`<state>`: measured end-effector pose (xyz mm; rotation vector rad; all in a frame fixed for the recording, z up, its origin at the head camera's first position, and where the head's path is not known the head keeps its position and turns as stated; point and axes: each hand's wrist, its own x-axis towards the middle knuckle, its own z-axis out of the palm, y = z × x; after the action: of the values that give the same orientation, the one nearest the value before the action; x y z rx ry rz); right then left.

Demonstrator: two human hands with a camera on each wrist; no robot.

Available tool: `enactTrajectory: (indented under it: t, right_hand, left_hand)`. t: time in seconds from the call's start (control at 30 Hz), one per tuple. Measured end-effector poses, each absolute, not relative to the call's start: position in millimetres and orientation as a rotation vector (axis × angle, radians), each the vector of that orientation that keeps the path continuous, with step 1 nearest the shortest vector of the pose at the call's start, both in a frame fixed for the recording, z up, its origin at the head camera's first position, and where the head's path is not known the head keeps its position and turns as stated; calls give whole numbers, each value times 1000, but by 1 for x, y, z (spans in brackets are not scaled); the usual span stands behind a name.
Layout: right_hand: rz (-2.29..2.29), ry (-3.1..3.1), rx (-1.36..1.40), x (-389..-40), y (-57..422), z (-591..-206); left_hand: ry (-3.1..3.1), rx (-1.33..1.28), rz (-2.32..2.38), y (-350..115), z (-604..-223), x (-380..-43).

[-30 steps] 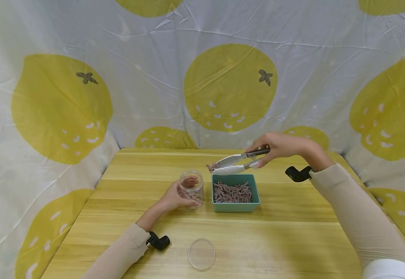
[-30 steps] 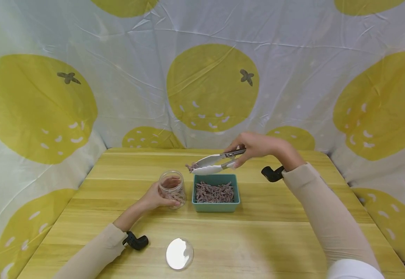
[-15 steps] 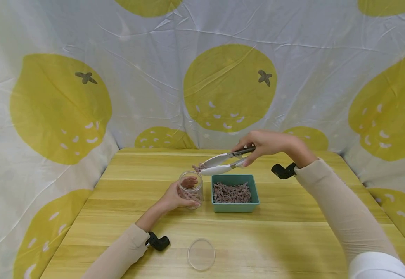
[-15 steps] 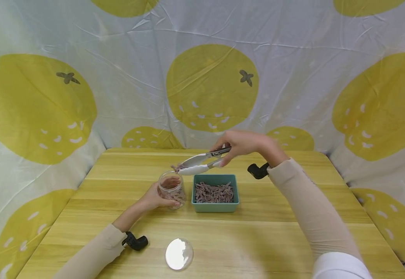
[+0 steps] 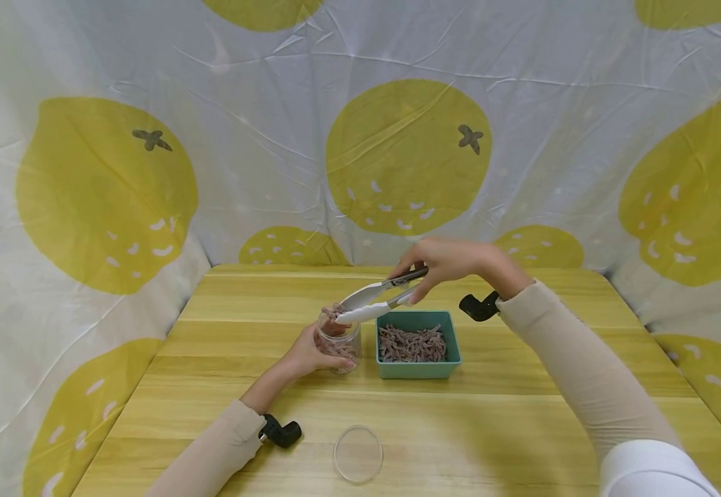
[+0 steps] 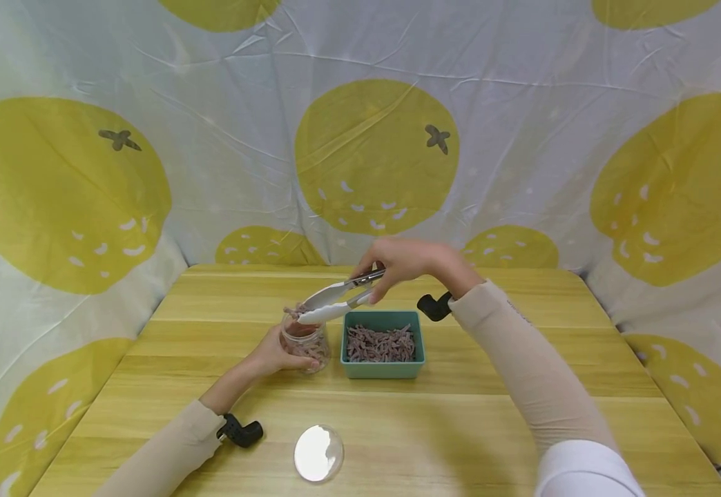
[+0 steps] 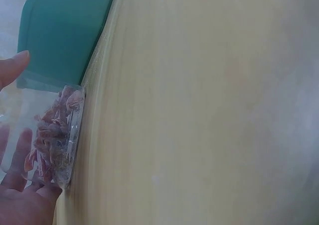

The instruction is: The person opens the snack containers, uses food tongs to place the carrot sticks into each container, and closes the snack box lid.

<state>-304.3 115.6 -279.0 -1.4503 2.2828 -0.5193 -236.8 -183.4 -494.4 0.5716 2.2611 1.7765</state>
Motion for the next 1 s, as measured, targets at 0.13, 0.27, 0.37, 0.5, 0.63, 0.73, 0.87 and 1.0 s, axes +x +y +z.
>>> enactTrajectory:
  t: [0.13, 0.27, 0.37, 0.5, 0.63, 0.73, 0.87, 1.0]
  right_hand:
    - [-496, 2278, -1447, -306, 110, -283]
    - [-485, 2268, -1438, -308, 106, -287]
    - [-477, 2264, -1429, -308, 103, -287]
    - [-458, 2275, -1419, -305, 98, -285]
    - [-444, 2279, -1411, -303, 93, -283]
    - [-432, 2280, -1393, -302, 90, -282]
    - [-403, 2289, -1382, -300, 86, -279]
    - [-360, 2306, -1367, -296, 79, -274]
  left_hand:
    - [2226, 546, 1798, -184, -495, -236]
    - [2189, 534, 1829, -184, -496, -235]
    - [2169, 528, 1846, -183, -496, -235]
    - [2149, 509, 1858, -183, -496, -235]
    - [2148, 468, 1841, -182, -495, -234]
    - [2153, 446, 1822, -182, -495, -234]
    - [2154, 442, 1822, -182, -494, -234]
    - [2131, 457, 1846, -182, -493, -233]
